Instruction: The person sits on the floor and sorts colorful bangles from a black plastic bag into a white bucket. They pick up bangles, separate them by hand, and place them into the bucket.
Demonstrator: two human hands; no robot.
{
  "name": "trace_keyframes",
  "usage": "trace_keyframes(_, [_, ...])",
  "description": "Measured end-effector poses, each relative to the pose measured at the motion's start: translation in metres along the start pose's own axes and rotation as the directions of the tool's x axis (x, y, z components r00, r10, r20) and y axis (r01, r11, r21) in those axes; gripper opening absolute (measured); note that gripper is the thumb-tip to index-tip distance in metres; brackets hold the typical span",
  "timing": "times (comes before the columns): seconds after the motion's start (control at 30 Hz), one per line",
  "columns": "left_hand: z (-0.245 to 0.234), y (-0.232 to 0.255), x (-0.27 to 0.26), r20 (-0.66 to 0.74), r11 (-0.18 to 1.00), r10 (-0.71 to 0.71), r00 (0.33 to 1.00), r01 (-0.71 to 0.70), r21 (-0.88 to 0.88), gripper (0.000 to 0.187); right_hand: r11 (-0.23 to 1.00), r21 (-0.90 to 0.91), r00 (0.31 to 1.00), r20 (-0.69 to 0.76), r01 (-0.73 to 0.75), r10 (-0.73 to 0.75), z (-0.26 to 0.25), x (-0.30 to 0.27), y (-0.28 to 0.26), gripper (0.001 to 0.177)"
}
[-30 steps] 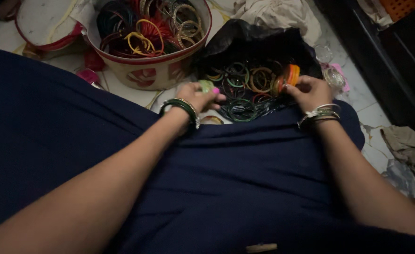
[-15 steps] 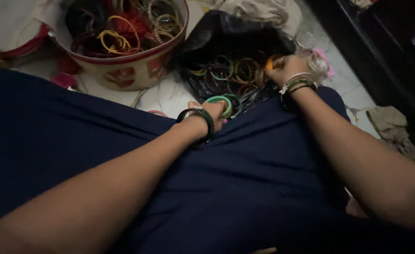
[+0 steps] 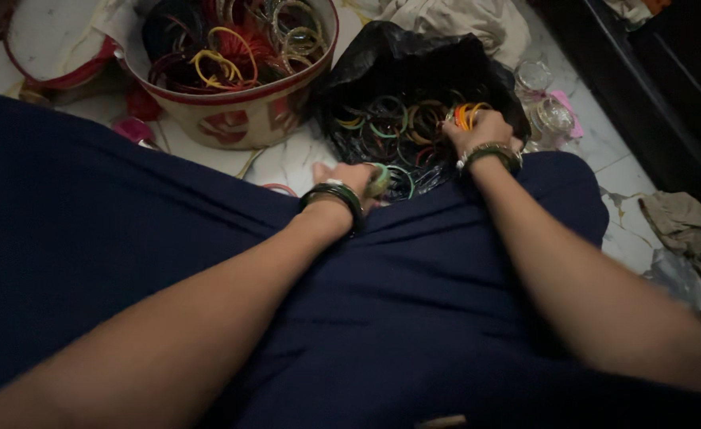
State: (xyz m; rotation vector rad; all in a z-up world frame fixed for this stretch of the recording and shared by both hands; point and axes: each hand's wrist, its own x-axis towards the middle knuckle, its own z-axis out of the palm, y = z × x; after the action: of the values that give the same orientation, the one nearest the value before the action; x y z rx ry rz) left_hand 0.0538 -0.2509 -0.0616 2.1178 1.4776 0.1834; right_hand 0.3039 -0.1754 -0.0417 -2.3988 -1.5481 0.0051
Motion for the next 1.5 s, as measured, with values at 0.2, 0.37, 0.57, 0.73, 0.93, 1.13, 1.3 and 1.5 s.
trace_keyframes(0.2, [-0.052,-0.035,-0.038,-0.114,0.966,-0.224,0.968,0.205,-0.156,0.048,0.809,0.327,0.849,0.037,0.489,-0.528,-0.038,-0.075,-0.007,0.041])
trace_keyframes(0.37, [-0.048,-0.022,-0.095,0.171,0.990,-0.142,0.975,0.137,0.040,0.042,0.823,0.250,0.727,0.386,0.511,-0.568,-0.057,-0.112,-0.031,0.041])
trace_keyframes(0.57, [-0.046,-0.017,-0.102,0.266,0.997,-0.070,0.961,0.056,0.060,0.041,0.847,0.098,0.658,0.585,0.523,-0.474,-0.043,-0.106,-0.054,0.053])
trace_keyframes(0.73, [-0.048,-0.019,-0.099,0.252,0.982,-0.189,0.949,0.187,0.029,0.044,0.855,-0.062,0.641,0.690,0.516,-0.337,-0.024,-0.123,-0.086,0.062])
trace_keyframes(0.93, [-0.041,-0.031,-0.093,0.111,0.978,-0.197,0.974,0.202,-0.042,0.044,0.908,-0.066,0.773,0.552,0.413,-0.311,0.003,-0.127,-0.108,0.055])
trace_keyframes(1.13, [-0.041,-0.048,-0.081,0.058,0.936,-0.222,0.973,0.230,-0.266,0.042,0.958,0.051,0.858,0.432,0.283,-0.277,0.021,-0.110,-0.102,0.056])
trace_keyframes(1.3, [-0.047,-0.060,-0.067,0.010,0.668,-0.380,0.925,0.282,-0.689,0.047,0.864,0.036,0.747,0.485,0.502,-0.455,0.013,-0.137,-0.077,0.052])
trace_keyframes(1.5, [-0.045,-0.043,-0.052,0.016,0.928,-0.371,0.928,0.372,-0.008,0.035,0.780,0.003,0.671,0.507,0.626,-0.541,-0.010,-0.145,-0.084,0.057])
